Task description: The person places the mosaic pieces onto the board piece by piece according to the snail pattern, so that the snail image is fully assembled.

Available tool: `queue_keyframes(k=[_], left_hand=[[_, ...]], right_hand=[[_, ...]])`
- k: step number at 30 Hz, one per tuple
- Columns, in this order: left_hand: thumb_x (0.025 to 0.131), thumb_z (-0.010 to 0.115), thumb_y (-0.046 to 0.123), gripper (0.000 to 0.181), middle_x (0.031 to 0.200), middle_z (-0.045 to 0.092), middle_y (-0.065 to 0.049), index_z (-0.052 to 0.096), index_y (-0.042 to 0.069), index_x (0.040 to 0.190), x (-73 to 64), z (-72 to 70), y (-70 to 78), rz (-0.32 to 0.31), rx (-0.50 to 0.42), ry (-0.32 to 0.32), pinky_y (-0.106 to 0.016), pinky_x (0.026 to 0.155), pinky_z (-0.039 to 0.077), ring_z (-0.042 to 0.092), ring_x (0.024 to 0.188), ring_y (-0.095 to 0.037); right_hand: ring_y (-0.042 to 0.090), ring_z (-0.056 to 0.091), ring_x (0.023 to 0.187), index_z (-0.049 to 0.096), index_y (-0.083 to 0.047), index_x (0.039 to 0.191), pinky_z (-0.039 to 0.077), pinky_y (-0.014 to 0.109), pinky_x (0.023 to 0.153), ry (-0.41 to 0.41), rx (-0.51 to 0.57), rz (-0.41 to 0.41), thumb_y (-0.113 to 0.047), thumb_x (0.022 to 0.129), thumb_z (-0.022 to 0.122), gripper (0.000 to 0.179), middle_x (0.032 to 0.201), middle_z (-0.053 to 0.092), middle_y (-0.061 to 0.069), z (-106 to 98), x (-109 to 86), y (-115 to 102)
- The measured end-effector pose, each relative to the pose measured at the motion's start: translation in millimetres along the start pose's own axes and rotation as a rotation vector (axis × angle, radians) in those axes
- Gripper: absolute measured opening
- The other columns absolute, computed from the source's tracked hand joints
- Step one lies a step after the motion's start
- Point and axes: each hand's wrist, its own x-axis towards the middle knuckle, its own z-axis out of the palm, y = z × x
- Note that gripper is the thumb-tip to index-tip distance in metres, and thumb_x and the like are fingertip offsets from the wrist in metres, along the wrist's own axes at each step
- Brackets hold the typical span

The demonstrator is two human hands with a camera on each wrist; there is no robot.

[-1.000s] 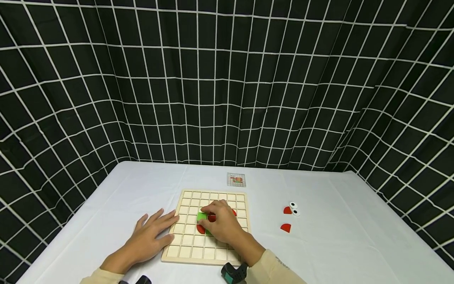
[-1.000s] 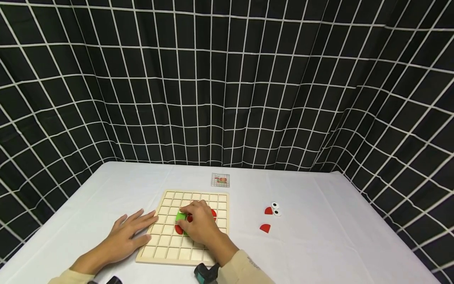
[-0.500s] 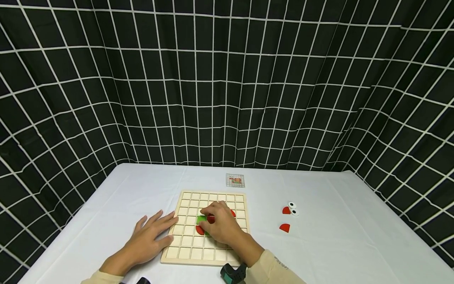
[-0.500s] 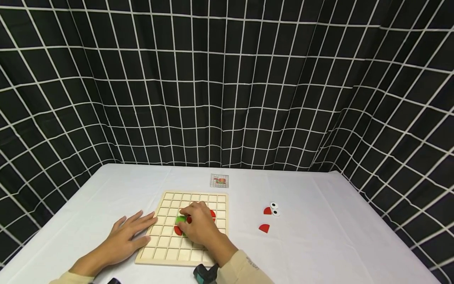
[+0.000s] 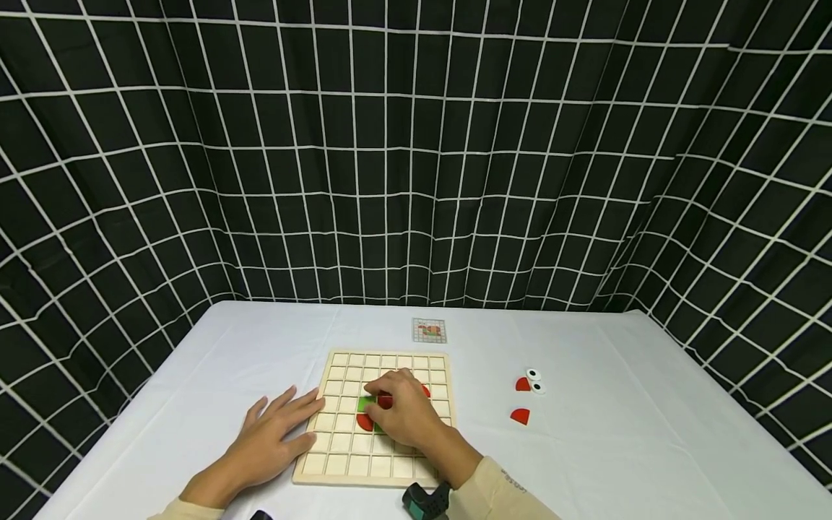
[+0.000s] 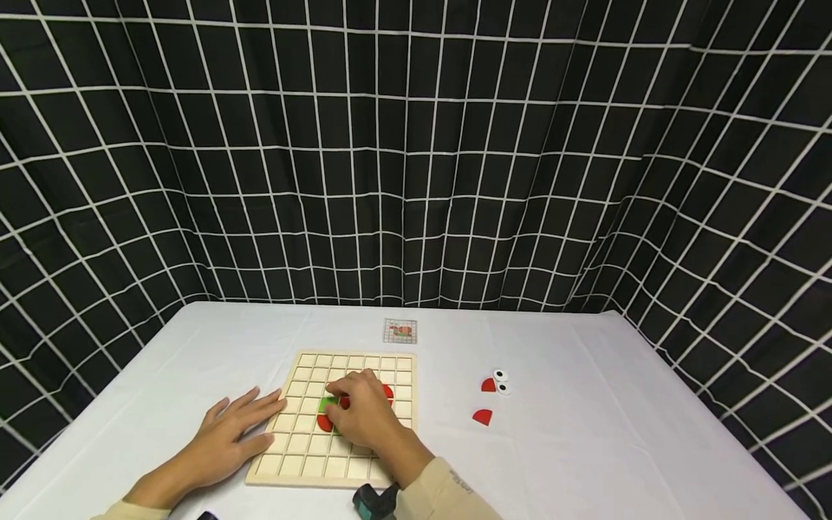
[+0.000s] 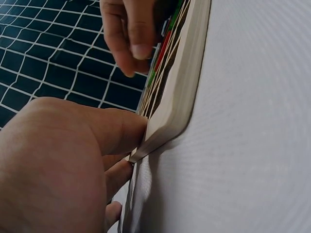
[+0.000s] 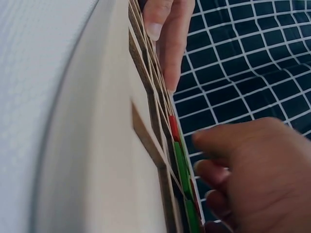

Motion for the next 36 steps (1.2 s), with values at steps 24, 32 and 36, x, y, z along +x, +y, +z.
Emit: queue_keyframes(k=[24,32,36], left_hand=[[0.089,0.065,0.024,0.045,0.143,0.049,-0.002,0.061,0.011,0.132,-0.9,2.4,-0.1,0.017,0.017,0.037,-0.064,0.105,0.006,0.03,0.137,-0.038],[0.09,0.064,0.025,0.046,0.144,0.048,-0.003,0.06,0.012,0.134,-0.8,2.2,1.2,0.005,0.007,0.022,-0.064,0.106,0.004,0.028,0.138,-0.038],[0.09,0.064,0.024,0.045,0.144,0.048,-0.002,0.06,0.012,0.134,-0.6,1.8,1.6,0.005,0.014,0.027,-0.063,0.106,0.004,0.029,0.138,-0.038]], right_hand=[[0.028,0.053,0.096,0.071,-0.008,0.109,0.041,0.048,0.077,0.294,0.291,-0.046,-0.004,0.083,0.074,0.026,0.1,0.067,0.008,-97.2,-12.5,7.9],[0.022,0.05,0.097,0.069,-0.004,0.111,0.04,0.04,0.076,0.351,0.257,-0.047,0.006,0.082,0.072,0.03,0.104,0.066,0.009,-135.1,-32.9,26.2],[0.024,0.049,0.099,0.068,-0.004,0.113,0.043,0.034,0.074,0.356,0.243,-0.019,0.004,0.084,0.071,0.03,0.106,0.064,0.007,-151.7,-45.4,36.8]])
